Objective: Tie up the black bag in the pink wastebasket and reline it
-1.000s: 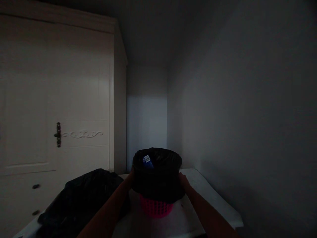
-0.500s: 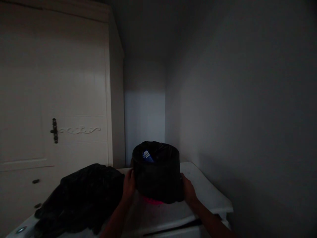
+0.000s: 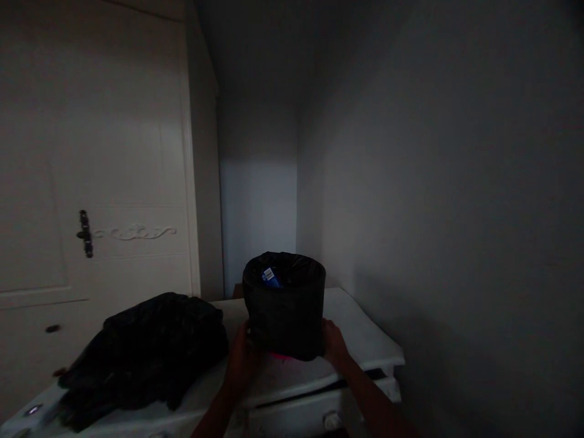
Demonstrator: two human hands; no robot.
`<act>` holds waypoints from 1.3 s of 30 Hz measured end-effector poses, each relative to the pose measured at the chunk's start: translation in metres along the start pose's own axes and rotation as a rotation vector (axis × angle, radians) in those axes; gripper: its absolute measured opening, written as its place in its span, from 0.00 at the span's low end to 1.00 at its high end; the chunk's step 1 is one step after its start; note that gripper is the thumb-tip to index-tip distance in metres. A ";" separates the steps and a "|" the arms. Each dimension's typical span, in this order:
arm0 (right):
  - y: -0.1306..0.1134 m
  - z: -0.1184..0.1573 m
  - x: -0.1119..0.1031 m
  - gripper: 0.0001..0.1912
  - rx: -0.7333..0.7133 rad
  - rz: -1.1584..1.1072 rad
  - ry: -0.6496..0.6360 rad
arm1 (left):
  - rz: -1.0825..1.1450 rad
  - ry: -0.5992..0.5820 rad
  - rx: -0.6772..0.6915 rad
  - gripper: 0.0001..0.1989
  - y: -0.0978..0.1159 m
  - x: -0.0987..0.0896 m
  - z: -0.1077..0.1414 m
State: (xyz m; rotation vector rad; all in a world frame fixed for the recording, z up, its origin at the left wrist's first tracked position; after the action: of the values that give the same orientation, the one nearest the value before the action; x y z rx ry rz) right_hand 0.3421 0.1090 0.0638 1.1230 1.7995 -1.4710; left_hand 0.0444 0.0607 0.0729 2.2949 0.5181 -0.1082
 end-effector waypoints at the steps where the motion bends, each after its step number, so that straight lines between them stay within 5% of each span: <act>1: -0.004 0.003 -0.001 0.15 -0.028 0.031 0.000 | -0.001 -0.017 -0.008 0.31 0.001 0.001 0.001; 9: -0.005 0.011 0.000 0.23 -0.086 0.054 -0.051 | -0.277 -0.215 -0.028 0.19 0.008 0.015 0.001; 14: 0.003 0.009 0.004 0.26 -0.083 0.006 -0.010 | -0.345 -0.160 -0.040 0.27 0.007 0.011 0.001; 19: 0.007 0.006 0.006 0.15 -0.004 0.056 -0.026 | -0.280 -0.079 0.016 0.28 0.006 0.001 0.001; 27: 0.010 0.011 0.007 0.18 -0.006 0.125 0.002 | -0.309 -0.180 -0.099 0.16 -0.013 0.005 0.006; 39: 0.001 0.010 0.000 0.14 0.006 0.111 -0.035 | -0.301 -0.232 -0.098 0.14 -0.005 0.009 0.006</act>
State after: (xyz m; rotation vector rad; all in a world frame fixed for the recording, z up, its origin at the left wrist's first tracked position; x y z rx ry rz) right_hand 0.3423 0.0989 0.0608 1.1733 1.6831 -1.4229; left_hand 0.0514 0.0623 0.0630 2.0614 0.7257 -0.4797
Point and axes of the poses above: each hand's wrist, its own z-axis away from the middle knuckle, its own x-axis out of the palm, y = z × x, the point moved 9 cm from there along -z, towards the middle knuckle, and after that the axes turned 12 degrees about x, right-handed, at the moved point
